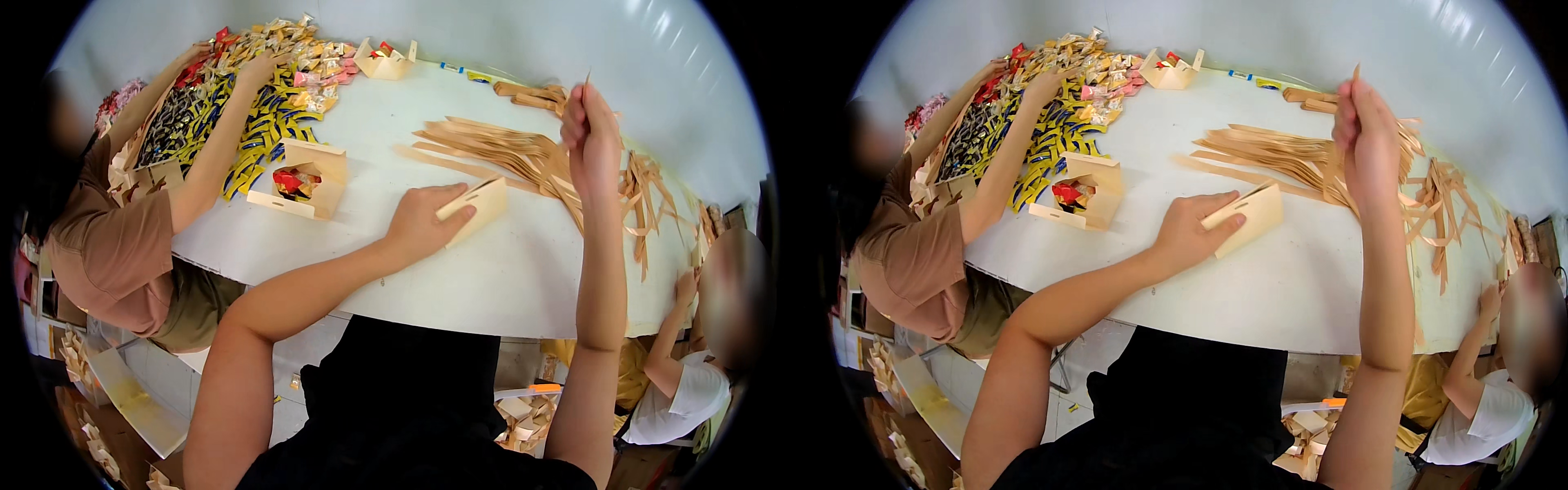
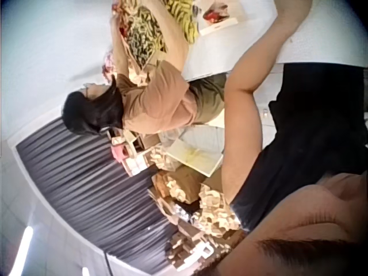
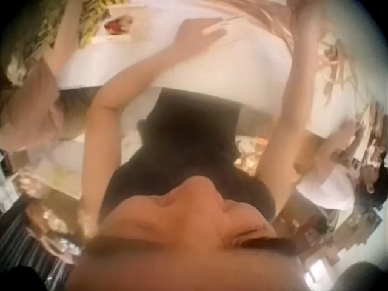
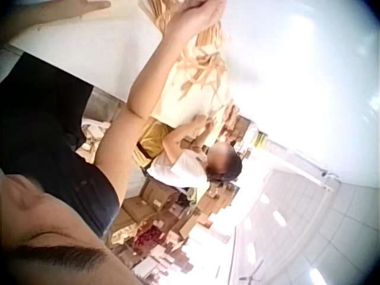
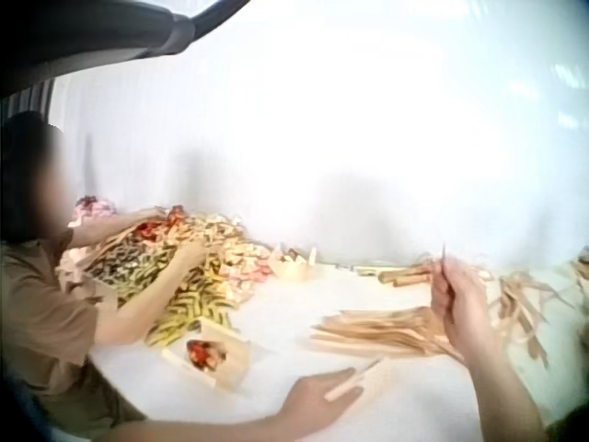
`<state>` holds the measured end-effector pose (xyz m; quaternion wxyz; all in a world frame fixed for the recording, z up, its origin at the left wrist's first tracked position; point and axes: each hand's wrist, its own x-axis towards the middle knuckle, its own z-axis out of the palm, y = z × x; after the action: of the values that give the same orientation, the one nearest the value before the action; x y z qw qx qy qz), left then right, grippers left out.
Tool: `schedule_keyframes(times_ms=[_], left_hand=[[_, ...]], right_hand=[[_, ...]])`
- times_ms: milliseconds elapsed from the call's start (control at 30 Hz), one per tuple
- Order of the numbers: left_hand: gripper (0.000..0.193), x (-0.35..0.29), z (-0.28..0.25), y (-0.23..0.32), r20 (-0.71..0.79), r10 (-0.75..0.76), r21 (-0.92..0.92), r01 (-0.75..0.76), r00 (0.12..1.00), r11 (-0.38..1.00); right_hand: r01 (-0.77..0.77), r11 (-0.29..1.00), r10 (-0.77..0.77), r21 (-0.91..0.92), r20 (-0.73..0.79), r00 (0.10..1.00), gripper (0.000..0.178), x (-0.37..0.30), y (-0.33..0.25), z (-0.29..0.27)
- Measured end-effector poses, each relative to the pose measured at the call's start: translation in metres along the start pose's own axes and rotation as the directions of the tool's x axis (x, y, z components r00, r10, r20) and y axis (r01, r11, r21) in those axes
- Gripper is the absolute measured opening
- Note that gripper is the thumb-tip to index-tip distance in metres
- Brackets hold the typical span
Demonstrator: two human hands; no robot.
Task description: The person assembles small wooden gift boxes by inserting a wrapped item into the container and securing it with a ribbon. They pick up a pre-cut ribbon, thread it through the box's slots, and tie a knot to close the package. The process is repeated for multiple units on a shared table.
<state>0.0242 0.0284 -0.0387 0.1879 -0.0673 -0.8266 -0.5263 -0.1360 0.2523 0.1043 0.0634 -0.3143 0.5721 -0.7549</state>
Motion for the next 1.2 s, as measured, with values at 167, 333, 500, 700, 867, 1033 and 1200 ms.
schedule_keyframes(times_ms=[167, 333, 500, 700, 867, 1033, 1200], left_hand=[[0.050, 0.002, 0.008, 0.002, 0.021, -0.055, 0.106, 0.052, 0.998, 0.993], [0.047, -0.001, 0.006, 0.004, 0.023, -0.058, 0.162, 0.054, 0.998, 0.985], [0.043, 0.000, 0.010, 0.001, 0.010, 0.111, 0.266, -0.110, 0.994, 0.958], [0.038, 0.003, 0.012, 0.004, 0.002, 0.114, 0.234, -0.111, 0.993, 0.966], [0.037, 0.003, 0.013, 0.001, 0.003, 0.165, 0.282, -0.159, 0.986, 0.946], [0.037, 0.005, 0.012, 0.007, 0.003, 0.173, 0.242, -0.168, 0.985, 0.956], [0.034, 0.006, 0.014, 0.002, -0.028, 0.206, 0.245, -0.193, 0.978, 0.950]], right_hand=[[-0.281, 0.900, 0.310, -0.332, 0.034, 0.950, 0.014, -0.097, 0.037, 0.025], [-0.410, 0.858, 0.454, -0.311, 0.085, 0.887, 0.021, -0.113, 0.092, 0.026], [-0.362, 0.889, 0.385, -0.281, 0.030, 0.922, 0.026, -0.111, 0.112, 0.028], [-0.343, 0.906, 0.353, -0.249, -0.006, 0.936, 0.028, -0.114, 0.119, 0.024], [-0.275, 0.905, 0.298, -0.325, 0.023, 0.954, 0.026, -0.113, 0.114, 0.031], [-0.262, 0.911, 0.286, -0.317, 0.032, 0.958, 0.024, -0.113, 0.121, 0.030], [-0.220, 0.933, 0.236, -0.286, 0.021, 0.972, 0.021, -0.119, 0.129, 0.024]])
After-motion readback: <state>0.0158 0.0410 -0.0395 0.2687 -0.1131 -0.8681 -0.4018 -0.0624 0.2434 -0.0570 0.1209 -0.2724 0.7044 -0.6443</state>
